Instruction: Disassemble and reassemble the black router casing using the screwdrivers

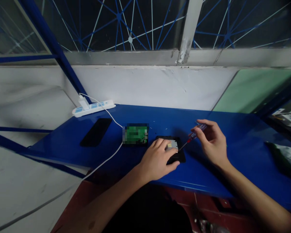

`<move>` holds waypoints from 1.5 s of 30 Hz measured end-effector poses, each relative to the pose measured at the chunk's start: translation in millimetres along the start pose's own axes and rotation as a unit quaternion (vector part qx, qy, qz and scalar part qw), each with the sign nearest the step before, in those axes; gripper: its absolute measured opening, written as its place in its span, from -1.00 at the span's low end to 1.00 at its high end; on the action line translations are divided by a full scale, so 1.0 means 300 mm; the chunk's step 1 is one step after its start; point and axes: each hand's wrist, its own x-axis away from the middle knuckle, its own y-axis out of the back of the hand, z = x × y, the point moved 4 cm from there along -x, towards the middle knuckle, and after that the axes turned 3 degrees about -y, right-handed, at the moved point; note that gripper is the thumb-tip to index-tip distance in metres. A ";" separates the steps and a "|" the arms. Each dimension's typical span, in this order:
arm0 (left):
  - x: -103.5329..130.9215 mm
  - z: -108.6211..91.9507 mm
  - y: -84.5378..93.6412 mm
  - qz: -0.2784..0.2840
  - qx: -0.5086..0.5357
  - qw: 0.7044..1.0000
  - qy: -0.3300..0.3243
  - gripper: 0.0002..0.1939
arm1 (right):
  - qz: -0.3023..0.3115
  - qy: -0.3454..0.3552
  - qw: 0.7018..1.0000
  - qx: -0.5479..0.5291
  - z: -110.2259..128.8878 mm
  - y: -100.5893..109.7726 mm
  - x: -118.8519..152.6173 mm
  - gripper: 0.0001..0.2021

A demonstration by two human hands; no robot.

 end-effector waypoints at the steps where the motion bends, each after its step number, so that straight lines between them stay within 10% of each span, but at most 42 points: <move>1: 0.000 0.001 -0.001 0.000 0.000 1.000 0.000 -0.66 | -0.003 0.001 1.000 0.001 0.001 0.002 0.000 -0.74; 45: -0.001 0.000 -0.003 -0.001 0.005 1.000 -0.006 -0.67 | 0.086 0.007 0.996 -0.023 0.019 -0.026 -0.001 -0.62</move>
